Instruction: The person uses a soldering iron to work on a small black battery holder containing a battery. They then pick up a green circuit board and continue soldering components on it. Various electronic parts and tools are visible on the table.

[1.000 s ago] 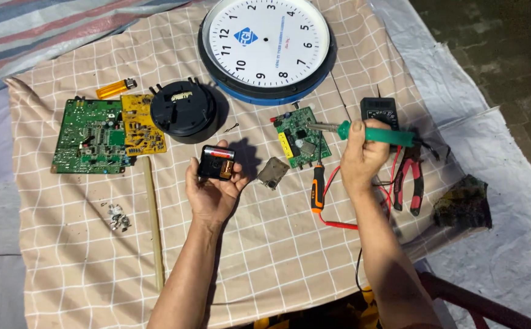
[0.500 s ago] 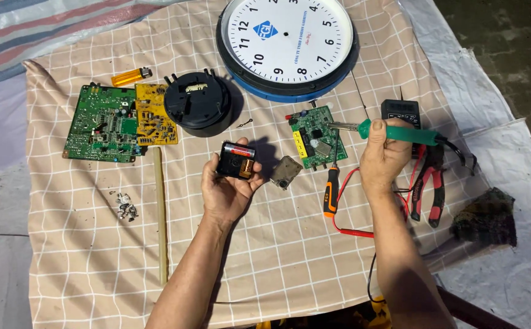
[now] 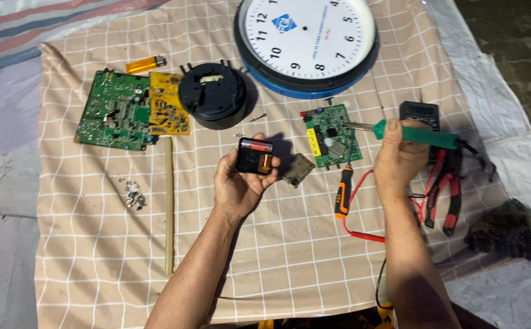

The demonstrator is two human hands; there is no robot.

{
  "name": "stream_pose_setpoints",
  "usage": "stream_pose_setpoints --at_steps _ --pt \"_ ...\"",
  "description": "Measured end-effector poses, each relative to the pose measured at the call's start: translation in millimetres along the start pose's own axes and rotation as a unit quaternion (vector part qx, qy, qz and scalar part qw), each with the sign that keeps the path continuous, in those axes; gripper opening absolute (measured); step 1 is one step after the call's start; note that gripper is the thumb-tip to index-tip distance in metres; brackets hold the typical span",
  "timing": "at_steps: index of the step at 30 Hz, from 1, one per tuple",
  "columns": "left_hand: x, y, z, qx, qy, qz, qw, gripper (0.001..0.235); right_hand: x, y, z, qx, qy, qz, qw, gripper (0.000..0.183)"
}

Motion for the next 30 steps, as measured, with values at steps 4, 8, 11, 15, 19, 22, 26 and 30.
stream_pose_setpoints --at_steps 4,8,11,15,19,22,26,30 --pt "0 3 0 0.011 -0.009 0.005 1.000 0.070 4 -9 -2 -0.049 -0.015 -0.033 0.998 0.022" --pt "2 1 -1 0.007 -0.013 0.009 1.000 0.071 2 -12 4 -0.104 -0.039 -0.042 0.993 0.024" --pt "1 1 -2 -0.001 -0.010 0.016 1.000 0.072 3 -12 3 -0.113 -0.037 -0.053 0.991 0.024" --pt "10 -11 -7 0.069 0.009 0.022 0.997 0.064 8 -9 35 -0.096 -0.110 -0.072 0.987 0.033" --pt "8 -9 -6 0.068 0.008 0.030 0.997 0.065 19 -5 63 -0.174 -0.083 -0.061 0.979 0.018" --pt "8 -8 -5 0.062 0.005 0.042 0.997 0.064 35 -3 71 -0.135 -0.068 -0.040 0.988 0.025" --pt "6 -3 -4 0.060 0.018 0.059 0.996 0.063 43 -8 85 -0.242 -0.183 -0.081 0.949 0.024" --pt "-2 7 5 -0.027 -0.007 0.047 0.998 0.068 34 -20 113 -0.222 -0.025 0.001 0.975 0.044"
Point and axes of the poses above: each hand's wrist, its own x-axis away from the middle knuckle, its own y-axis out of the back of the hand, z = x × y, the point moved 1 cm from there along -x, towards the middle knuckle, and after that the axes turned 5 degrees about -z, right-handed, at the moved point
